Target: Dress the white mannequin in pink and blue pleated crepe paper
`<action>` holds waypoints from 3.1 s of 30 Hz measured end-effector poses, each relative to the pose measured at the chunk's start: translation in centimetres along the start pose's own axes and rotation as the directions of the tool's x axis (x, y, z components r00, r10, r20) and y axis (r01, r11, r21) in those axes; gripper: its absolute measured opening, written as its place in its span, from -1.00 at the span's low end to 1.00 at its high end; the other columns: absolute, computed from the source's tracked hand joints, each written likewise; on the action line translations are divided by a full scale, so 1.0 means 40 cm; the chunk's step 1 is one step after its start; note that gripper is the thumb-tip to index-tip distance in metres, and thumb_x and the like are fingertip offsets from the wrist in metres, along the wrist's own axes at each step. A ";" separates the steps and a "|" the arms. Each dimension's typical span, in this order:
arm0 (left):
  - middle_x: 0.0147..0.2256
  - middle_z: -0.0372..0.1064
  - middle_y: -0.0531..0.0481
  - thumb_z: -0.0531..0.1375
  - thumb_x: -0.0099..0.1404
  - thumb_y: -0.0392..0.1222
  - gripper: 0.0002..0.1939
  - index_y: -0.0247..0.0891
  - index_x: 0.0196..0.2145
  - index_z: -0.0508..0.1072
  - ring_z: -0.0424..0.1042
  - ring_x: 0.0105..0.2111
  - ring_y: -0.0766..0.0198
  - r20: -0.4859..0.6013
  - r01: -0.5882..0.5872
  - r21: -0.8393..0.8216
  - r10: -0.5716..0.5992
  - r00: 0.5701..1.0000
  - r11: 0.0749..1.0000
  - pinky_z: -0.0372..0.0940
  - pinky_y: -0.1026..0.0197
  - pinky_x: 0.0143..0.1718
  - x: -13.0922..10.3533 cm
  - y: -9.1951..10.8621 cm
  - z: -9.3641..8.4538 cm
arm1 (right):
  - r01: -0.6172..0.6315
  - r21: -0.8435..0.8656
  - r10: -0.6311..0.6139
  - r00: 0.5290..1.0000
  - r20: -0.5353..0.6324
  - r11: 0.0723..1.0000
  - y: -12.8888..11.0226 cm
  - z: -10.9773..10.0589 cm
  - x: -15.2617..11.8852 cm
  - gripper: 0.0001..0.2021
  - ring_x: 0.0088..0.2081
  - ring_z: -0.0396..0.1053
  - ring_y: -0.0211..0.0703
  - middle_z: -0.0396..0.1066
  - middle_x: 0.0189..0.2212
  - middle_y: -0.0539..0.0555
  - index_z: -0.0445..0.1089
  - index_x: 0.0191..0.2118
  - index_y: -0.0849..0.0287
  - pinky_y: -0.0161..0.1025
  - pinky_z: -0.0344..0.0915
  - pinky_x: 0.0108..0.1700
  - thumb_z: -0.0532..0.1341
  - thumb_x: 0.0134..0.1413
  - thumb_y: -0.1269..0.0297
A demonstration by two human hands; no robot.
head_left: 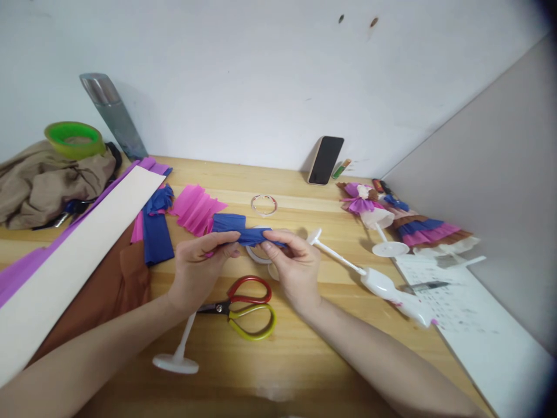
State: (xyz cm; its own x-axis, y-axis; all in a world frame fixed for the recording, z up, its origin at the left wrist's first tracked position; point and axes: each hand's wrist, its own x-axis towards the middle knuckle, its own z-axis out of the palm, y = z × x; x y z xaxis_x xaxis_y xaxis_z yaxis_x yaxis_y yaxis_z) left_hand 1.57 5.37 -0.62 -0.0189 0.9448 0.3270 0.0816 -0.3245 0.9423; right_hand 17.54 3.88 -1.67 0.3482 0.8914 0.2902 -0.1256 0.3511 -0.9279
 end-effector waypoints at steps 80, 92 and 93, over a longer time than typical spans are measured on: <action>-0.41 0.61 0.05 0.28 0.24 -0.33 -0.88 -0.19 -0.28 0.60 0.55 -0.46 0.33 0.121 -0.460 0.351 0.447 0.886 0.816 0.43 0.34 -0.37 0.025 -0.014 -0.023 | 0.091 -0.107 -0.085 0.994 0.065 0.990 0.024 -0.014 0.012 -0.88 -0.26 0.53 -0.13 0.59 -0.34 0.03 0.59 -0.33 0.05 -0.17 0.46 -0.17 0.34 -0.03 0.40; -0.46 0.59 0.08 0.27 0.23 -0.36 -0.90 -0.22 -0.38 0.57 0.53 -0.50 0.38 0.120 -0.493 0.427 0.493 0.862 0.758 0.39 0.41 -0.40 0.021 -0.008 -0.018 | 0.006 -0.110 -0.002 0.999 0.037 0.994 0.031 -0.012 0.007 -0.96 -0.33 0.50 -0.18 0.56 -0.42 0.00 0.54 -0.41 0.10 -0.23 0.43 -0.22 0.34 -0.06 0.36; -0.46 0.60 0.08 0.27 0.22 -0.36 -0.90 -0.22 -0.39 0.57 0.53 -0.50 0.38 0.117 -0.479 0.444 0.481 0.869 0.757 0.39 0.42 -0.40 0.020 -0.008 -0.018 | -0.004 -0.108 0.008 0.999 0.037 0.994 0.031 -0.011 0.007 -0.96 -0.34 0.49 -0.18 0.56 -0.42 0.01 0.54 -0.41 0.10 -0.22 0.43 -0.22 0.34 -0.07 0.35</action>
State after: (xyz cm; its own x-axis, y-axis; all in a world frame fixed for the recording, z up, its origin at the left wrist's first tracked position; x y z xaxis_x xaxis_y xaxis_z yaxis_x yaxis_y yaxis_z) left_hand 0.83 6.21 -0.62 0.1399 0.6699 0.7292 0.5131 -0.6789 0.5253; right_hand 17.91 4.44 -2.83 0.3126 0.9042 0.2910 -0.0264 0.3145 -0.9489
